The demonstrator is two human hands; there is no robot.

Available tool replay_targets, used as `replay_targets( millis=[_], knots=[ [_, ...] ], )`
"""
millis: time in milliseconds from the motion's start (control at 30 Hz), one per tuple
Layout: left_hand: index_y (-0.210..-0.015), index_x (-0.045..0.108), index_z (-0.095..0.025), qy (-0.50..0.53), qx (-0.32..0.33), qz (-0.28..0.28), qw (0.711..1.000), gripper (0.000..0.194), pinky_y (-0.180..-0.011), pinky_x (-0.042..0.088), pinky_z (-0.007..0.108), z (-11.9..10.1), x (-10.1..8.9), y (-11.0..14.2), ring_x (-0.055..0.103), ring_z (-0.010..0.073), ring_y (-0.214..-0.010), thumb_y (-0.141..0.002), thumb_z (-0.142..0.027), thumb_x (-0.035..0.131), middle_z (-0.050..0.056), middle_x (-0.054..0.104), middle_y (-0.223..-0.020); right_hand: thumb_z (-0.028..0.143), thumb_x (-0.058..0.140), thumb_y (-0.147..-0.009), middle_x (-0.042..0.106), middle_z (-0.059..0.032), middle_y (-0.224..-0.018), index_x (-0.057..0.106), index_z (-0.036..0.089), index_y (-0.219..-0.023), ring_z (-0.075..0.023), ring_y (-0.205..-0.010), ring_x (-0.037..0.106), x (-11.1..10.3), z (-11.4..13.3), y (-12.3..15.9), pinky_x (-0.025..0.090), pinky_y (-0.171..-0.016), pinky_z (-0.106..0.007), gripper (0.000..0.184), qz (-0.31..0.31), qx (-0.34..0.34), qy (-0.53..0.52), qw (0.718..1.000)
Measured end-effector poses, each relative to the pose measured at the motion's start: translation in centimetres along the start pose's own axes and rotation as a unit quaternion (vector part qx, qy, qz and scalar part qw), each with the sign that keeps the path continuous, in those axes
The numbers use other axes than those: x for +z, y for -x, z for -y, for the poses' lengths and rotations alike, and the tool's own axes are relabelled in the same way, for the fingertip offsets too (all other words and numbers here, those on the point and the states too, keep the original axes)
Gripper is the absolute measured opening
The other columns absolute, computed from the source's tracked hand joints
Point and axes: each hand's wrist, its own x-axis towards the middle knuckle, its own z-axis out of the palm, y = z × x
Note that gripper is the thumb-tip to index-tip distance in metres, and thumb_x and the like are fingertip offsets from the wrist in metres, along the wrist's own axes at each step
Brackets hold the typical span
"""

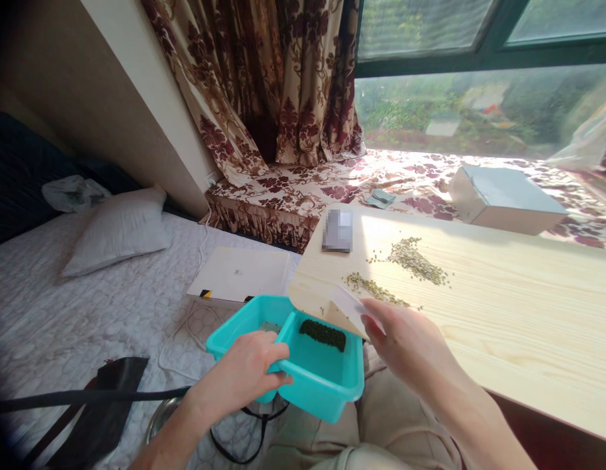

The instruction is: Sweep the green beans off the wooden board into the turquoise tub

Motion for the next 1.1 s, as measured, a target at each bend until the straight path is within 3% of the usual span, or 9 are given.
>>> replay_targets(
  millis=[200, 433, 533, 700, 800, 933, 1100],
  knots=[
    [-0.087, 0.068, -0.02, -0.002, -0.011, 0.002, 1.0, 0.024, -0.075, 0.046, 0.031, 0.1, -0.2, 0.3, 0.064, 0.0261, -0.092, -0.091, -0.041, 0.079, 0.004, 0.065, -0.089, 0.029, 0.044, -0.095, 0.077, -0.0023, -0.076, 0.073, 0.027, -0.096, -0.0183, -0.062, 0.069, -0.1, 2.3, -0.9, 0.041, -0.053, -0.026, 0.029, 0.021, -0.047, -0.074, 0.996],
    [-0.087, 0.069, -0.02, -0.009, -0.015, -0.004, 1.0, 0.025, -0.076, 0.047, 0.032, 0.1, -0.2, 0.8, 0.065, 0.0268, -0.091, -0.091, -0.043, 0.078, 0.004, 0.065, -0.089, 0.026, 0.043, -0.092, 0.078, -0.0043, -0.078, 0.073, 0.026, -0.094, -0.0196, -0.065, 0.069, -0.1, 3.6, -1.4, 0.041, -0.054, -0.027, 0.03, 0.025, -0.06, -0.06, 0.996],
    [-0.088, 0.069, -0.02, -0.014, 0.003, 0.007, 1.0, 0.025, -0.076, 0.048, 0.033, -0.5, 0.0, 0.6, 0.065, 0.0273, -0.092, -0.09, -0.044, 0.079, 0.005, 0.065, -0.09, 0.03, 0.041, -0.094, 0.078, -0.0038, -0.08, 0.073, 0.027, -0.096, -0.0186, -0.062, 0.068, -0.8, 2.7, -0.5, 0.044, -0.055, -0.027, 0.032, 0.032, -0.066, -0.103, 0.992],
    [-0.088, 0.069, -0.021, -0.019, 0.061, 0.033, 0.997, 0.028, -0.076, 0.049, 0.033, -2.5, 0.3, -0.3, 0.064, 0.0278, -0.091, -0.089, -0.047, 0.079, 0.005, 0.065, -0.089, 0.041, 0.047, -0.088, 0.074, -0.0058, -0.069, 0.073, 0.026, -0.091, -0.0232, -0.054, 0.064, -2.6, -2.0, 0.2, 0.04, -0.047, -0.03, 0.03, -0.025, 0.078, -0.025, 0.996],
    [-0.089, 0.07, -0.022, -0.028, 0.092, 0.045, 0.994, 0.026, -0.076, 0.049, 0.034, -3.9, 0.1, -0.9, 0.064, 0.0285, -0.091, -0.089, -0.046, 0.078, 0.005, 0.065, -0.089, 0.038, 0.05, -0.085, 0.075, -0.0069, -0.071, 0.074, 0.027, -0.087, -0.0246, -0.056, 0.065, -2.9, -4.0, -0.1, 0.039, -0.047, -0.03, 0.027, -0.023, 0.115, 0.02, 0.993],
    [-0.092, 0.071, -0.022, -0.03, 0.115, 0.06, 0.991, 0.027, -0.076, 0.048, 0.033, -5.0, -0.1, -1.4, 0.063, 0.0274, -0.089, -0.09, -0.048, 0.077, 0.005, 0.064, -0.088, 0.035, 0.05, -0.084, 0.075, -0.0058, -0.072, 0.076, 0.029, -0.086, -0.023, -0.057, 0.065, -2.5, -4.3, -0.7, 0.037, -0.047, -0.028, 0.027, -0.023, 0.115, 0.027, 0.993],
    [-0.09, 0.07, -0.022, -0.03, 0.105, 0.055, 0.993, 0.027, -0.076, 0.047, 0.033, -4.8, 0.2, -1.1, 0.063, 0.0275, -0.09, -0.088, -0.047, 0.079, 0.004, 0.064, -0.088, 0.038, 0.046, -0.09, 0.075, -0.0059, -0.072, 0.077, 0.028, -0.089, -0.0215, -0.059, 0.064, -1.9, -3.5, -1.6, 0.035, -0.048, -0.028, 0.033, -0.005, 0.12, 0.027, 0.992]
  ],
)
